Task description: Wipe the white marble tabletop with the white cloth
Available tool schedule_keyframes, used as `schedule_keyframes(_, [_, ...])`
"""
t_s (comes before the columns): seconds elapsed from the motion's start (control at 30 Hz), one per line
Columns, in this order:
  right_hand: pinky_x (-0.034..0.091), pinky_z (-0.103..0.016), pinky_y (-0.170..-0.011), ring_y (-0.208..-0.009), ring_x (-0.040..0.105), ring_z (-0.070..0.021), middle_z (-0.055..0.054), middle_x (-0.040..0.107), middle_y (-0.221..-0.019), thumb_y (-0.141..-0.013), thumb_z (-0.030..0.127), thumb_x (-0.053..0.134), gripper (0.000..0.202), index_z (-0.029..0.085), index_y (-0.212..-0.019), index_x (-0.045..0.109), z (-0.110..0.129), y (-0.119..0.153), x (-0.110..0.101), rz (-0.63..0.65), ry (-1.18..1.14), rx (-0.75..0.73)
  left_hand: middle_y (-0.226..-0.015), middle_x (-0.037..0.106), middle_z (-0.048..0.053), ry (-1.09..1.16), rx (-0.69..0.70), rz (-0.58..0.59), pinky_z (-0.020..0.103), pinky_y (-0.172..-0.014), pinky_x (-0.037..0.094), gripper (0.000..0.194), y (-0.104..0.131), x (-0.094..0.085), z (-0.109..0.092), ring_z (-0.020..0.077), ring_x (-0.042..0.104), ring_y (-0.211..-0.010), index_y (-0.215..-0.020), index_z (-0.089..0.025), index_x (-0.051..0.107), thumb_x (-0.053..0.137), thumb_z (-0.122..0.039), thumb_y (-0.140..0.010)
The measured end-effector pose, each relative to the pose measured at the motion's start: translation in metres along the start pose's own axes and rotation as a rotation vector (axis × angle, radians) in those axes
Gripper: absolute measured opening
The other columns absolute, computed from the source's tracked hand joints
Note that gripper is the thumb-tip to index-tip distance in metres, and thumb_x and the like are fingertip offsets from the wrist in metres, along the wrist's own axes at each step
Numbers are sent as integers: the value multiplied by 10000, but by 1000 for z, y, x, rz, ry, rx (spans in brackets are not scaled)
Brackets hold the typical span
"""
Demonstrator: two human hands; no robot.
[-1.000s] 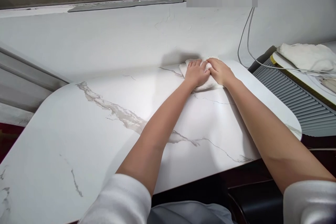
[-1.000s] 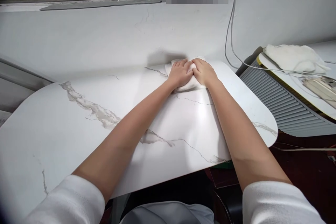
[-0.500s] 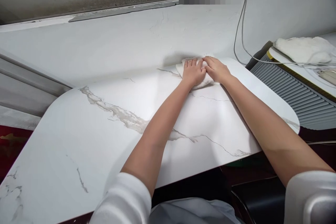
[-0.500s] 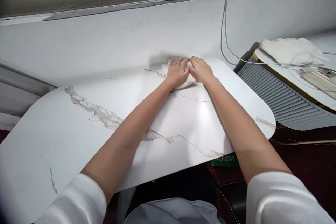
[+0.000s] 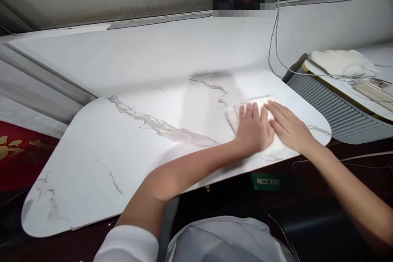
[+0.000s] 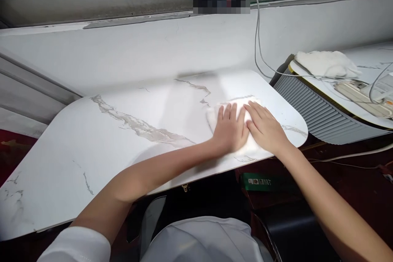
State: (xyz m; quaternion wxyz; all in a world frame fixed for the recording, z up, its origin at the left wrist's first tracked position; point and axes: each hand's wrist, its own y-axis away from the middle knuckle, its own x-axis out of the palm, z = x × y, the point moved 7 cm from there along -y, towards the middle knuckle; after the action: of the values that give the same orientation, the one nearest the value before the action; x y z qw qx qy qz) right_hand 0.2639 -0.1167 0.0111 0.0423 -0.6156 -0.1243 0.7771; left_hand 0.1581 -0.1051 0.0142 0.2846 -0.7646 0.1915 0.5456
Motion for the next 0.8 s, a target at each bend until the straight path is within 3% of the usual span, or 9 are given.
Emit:
schedule_keyframes(0.17, [308,-544,-1203,-1456,374,-279,-124,435,-1555,-1010,402,243,557,199,-1501,407,-4,75,-16,-64,4,77,-1596,344,203,-23,138,47,508,-1237,193,593,36,0,-48,346,277,-1496,-1519,-30,349,264,-341,-1021])
schedule_keyframes(0.3, [239,-534,-1231,-1484,319,-266,-126,388,-1586,-1024,405,227,561,184,-1518,374,-12,96,-19,-70,8,109,-1606,336,177,-35,197,77,497,-1239,194,593,42,1,-66,325,266,-1503,-1526,-34,334,254,-344,-1026])
schedule_keyframes(0.57, [292,-516,-1210,-1468,346,-289,-153,410,-1567,-978,409,222,605,125,-1459,454,-36,58,-20,32,39,182,-1590,376,161,1,176,86,494,-1230,220,564,9,6,-60,304,308,-1488,-1502,-68,377,293,-333,-1012])
schedule_keyframes(0.7, [269,-517,-1214,-1489,302,-280,-167,364,-1591,-951,385,246,610,118,-1473,415,-49,22,-18,100,36,222,-1565,417,157,30,162,45,463,-1240,201,536,-28,14,-46,283,347,-1466,-1482,-89,415,335,-298,-995])
schedule_keyframes(0.8, [244,-614,-1190,-1488,299,-291,-130,355,-1601,-948,363,254,570,194,-1473,396,-64,-12,-14,116,42,270,-1542,458,132,53,163,5,454,-1235,209,516,-64,20,-30,256,384,-1443,-1468,-124,439,347,-280,-985])
